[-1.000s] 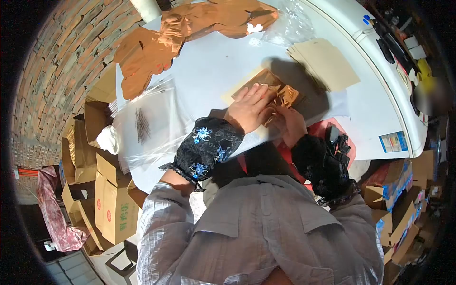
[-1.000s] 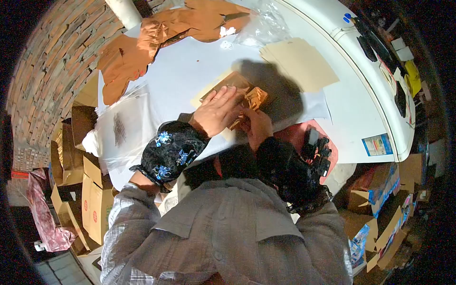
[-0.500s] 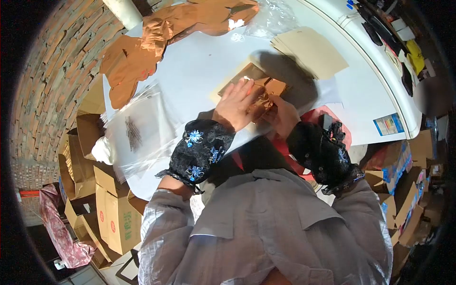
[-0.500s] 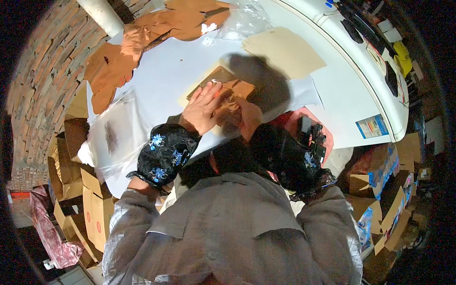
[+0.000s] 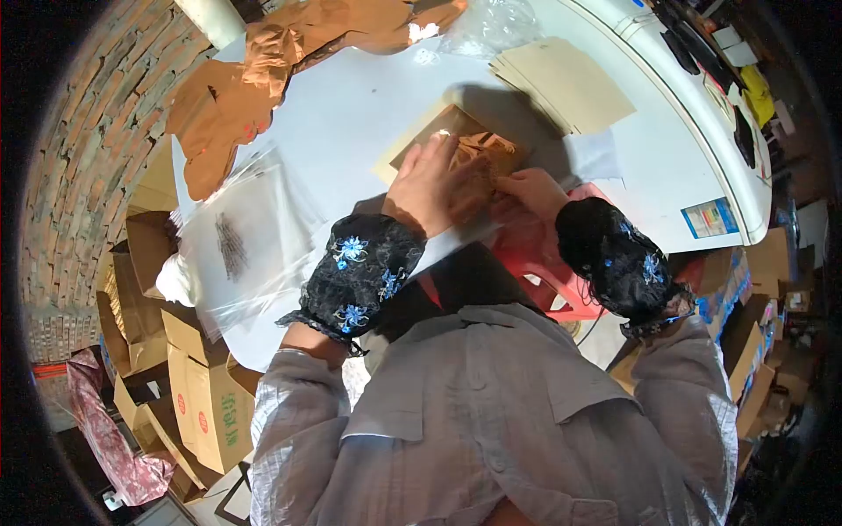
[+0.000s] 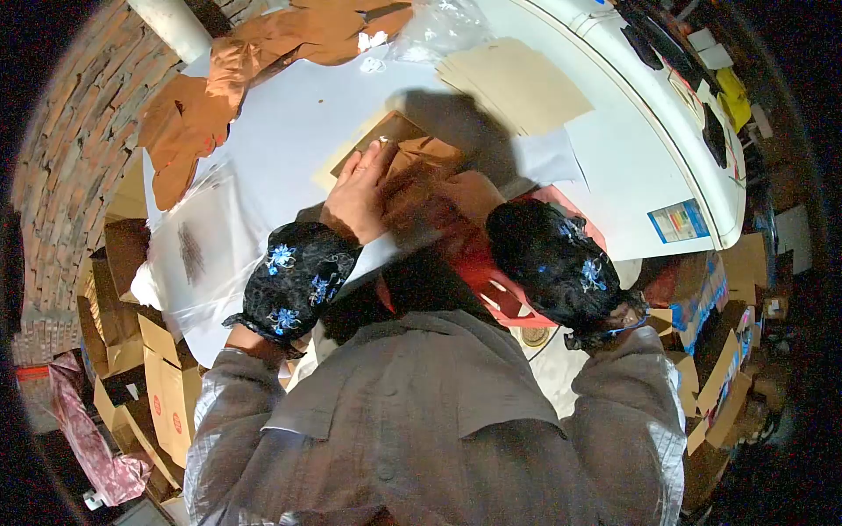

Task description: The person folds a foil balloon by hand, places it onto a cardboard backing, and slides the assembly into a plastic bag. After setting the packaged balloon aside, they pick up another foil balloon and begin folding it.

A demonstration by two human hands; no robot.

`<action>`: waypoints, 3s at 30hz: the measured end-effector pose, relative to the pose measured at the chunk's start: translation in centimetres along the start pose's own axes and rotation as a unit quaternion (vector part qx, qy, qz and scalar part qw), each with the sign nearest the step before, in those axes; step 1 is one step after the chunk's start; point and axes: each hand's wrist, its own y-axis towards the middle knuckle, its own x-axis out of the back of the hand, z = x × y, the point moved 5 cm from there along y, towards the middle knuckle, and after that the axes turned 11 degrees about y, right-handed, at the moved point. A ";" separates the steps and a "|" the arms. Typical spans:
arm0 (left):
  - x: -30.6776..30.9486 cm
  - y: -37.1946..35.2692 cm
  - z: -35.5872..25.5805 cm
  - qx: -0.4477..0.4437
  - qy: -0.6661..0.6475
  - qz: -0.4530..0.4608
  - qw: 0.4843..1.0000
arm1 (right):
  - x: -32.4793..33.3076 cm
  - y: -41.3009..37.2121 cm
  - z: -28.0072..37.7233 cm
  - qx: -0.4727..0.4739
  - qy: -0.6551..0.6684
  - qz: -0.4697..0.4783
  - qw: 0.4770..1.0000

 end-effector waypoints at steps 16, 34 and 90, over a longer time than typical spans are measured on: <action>-0.9 0.2 0.0 -0.043 0.021 0.064 0.997 | 5.3 -0.9 6.4 0.247 -0.330 -0.181 0.893; -1.0 -0.2 0.3 -0.059 0.075 -0.009 0.995 | -2.2 -1.2 1.5 0.097 0.231 0.002 0.968; 11.7 -17.7 9.3 0.336 0.234 -0.139 0.901 | -5.4 -4.1 2.9 0.070 0.338 0.103 0.933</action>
